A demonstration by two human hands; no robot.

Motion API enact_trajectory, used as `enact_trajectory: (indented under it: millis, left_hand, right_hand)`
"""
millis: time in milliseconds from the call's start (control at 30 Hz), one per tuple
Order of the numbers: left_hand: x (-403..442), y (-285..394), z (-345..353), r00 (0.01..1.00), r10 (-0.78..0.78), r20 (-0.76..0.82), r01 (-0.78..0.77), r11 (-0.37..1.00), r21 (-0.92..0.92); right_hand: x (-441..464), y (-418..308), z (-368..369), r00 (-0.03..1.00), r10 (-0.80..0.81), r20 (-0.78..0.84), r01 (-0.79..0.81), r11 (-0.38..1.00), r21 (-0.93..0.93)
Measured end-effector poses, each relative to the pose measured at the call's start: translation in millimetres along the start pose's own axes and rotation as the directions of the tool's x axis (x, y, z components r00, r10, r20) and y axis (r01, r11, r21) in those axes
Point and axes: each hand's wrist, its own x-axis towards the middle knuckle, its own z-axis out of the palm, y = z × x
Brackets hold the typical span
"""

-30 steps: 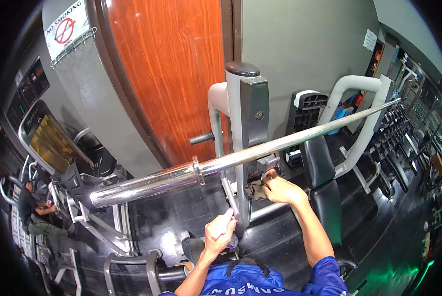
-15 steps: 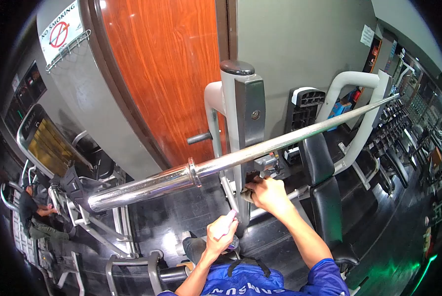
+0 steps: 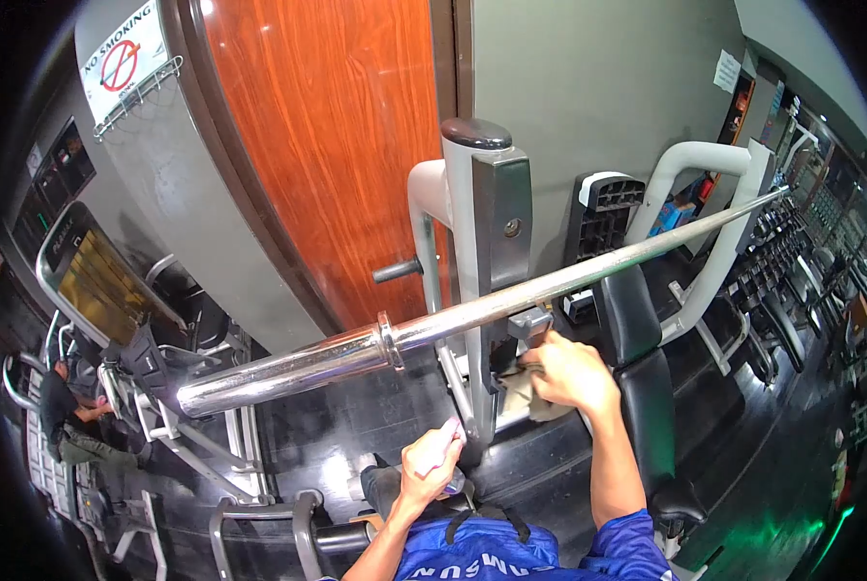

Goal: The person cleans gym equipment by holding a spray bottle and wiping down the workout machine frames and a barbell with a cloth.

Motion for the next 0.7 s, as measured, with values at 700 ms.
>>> enact_trajectory:
  millis: [700]
  left_hand:
    - [-12.5,14.9,2.2,0.999,0.009,0.038,-0.006,0.998,-0.058]
  right_hand:
    - [-43.9,-1.8,250.5,0.528,0.521,-0.671,0.265,0.649,0.713]
